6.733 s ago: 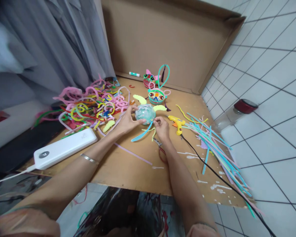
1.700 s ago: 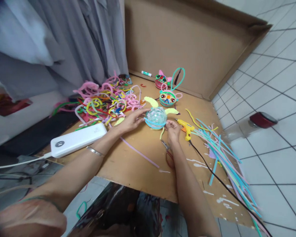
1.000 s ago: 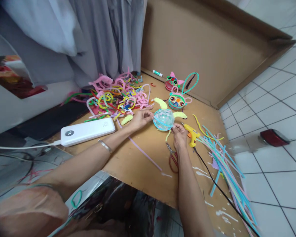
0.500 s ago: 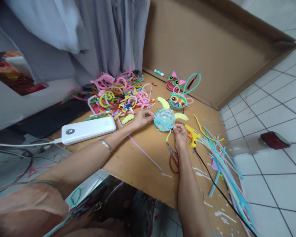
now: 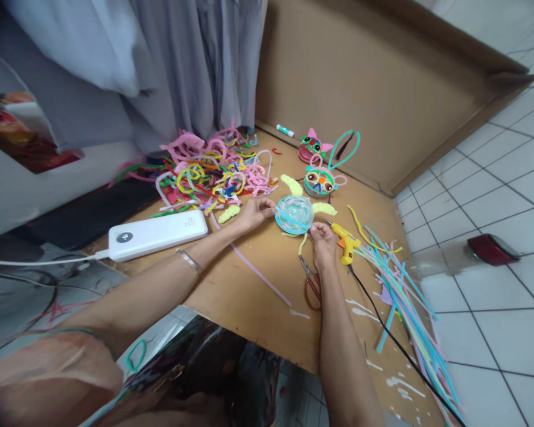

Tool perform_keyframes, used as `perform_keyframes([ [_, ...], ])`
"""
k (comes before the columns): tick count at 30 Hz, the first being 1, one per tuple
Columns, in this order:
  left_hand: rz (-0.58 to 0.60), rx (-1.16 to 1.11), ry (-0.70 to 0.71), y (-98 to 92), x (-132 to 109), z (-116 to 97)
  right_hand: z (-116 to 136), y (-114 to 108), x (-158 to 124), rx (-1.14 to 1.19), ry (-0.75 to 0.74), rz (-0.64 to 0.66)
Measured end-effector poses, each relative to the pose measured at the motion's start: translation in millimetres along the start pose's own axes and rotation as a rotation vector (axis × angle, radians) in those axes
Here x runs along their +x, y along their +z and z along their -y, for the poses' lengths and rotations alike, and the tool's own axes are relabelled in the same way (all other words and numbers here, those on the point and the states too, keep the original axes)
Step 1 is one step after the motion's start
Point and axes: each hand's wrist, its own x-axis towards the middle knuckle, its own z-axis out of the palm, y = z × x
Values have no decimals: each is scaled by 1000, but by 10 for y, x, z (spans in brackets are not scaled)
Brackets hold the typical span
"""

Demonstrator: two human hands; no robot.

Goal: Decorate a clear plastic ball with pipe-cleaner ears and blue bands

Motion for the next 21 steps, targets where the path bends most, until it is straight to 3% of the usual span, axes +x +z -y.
perform_keyframes([
  [9,19,-301,-67,55,48,87,23,2,-12,78,19,5],
  [21,43,-213,175,135,-57,-14,6,-37,26,186,38,-7],
])
